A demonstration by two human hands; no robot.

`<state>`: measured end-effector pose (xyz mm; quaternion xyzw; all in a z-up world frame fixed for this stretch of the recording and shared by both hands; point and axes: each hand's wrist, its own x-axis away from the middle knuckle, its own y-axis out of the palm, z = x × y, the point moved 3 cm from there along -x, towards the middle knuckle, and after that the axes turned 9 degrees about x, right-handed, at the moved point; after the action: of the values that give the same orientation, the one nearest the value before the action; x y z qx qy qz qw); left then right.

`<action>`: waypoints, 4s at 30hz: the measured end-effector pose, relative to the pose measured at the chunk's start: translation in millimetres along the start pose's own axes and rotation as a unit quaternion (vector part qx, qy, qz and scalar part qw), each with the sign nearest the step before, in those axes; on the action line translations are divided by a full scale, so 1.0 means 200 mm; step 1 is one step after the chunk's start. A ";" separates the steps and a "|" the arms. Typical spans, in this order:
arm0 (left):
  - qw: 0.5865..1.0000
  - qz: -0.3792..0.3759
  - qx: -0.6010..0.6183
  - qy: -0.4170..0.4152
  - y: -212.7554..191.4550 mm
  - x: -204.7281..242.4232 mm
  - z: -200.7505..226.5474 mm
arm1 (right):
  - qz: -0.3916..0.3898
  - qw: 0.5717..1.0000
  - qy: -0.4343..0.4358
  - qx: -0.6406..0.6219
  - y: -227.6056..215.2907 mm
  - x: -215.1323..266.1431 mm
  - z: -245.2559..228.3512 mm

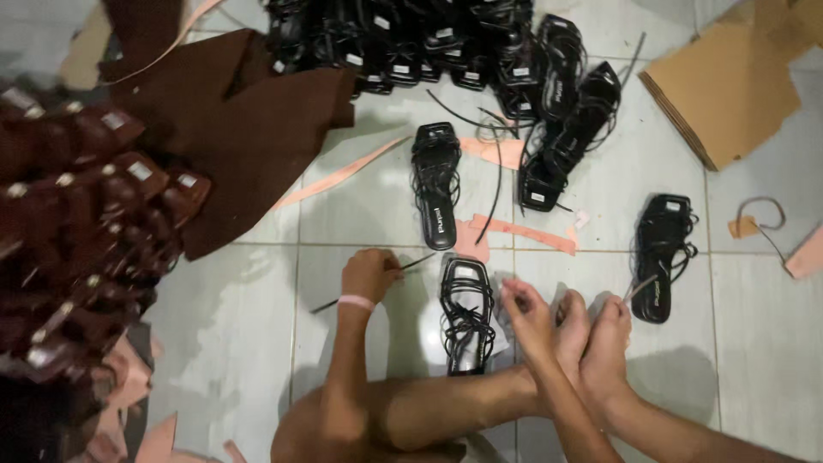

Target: The person sits on the floor and assembles black strappy sandals by threading and tying black cords through the straps. They handle multiple sandals, pulling cords through loops and tying knots to secure the straps.

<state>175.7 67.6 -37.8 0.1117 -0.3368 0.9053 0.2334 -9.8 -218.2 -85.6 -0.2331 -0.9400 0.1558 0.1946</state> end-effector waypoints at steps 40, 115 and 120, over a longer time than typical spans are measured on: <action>0.917 -0.070 0.273 0.283 0.24 0.09 0.33 | -0.110 0.991 0.070 -0.029 0.10 -0.20 -0.33; 0.894 0.001 0.063 0.443 0.29 0.17 0.35 | -0.227 0.973 0.012 0.030 0.17 -0.34 -0.35; 0.879 0.018 0.021 0.476 0.32 0.18 0.34 | -0.214 0.974 -0.003 0.080 0.16 -0.31 -0.37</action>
<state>116.3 -7.1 -10.2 -0.3343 -0.1682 0.8599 0.3472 85.2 -207.3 -50.3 -0.0099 -0.9531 0.1863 0.2385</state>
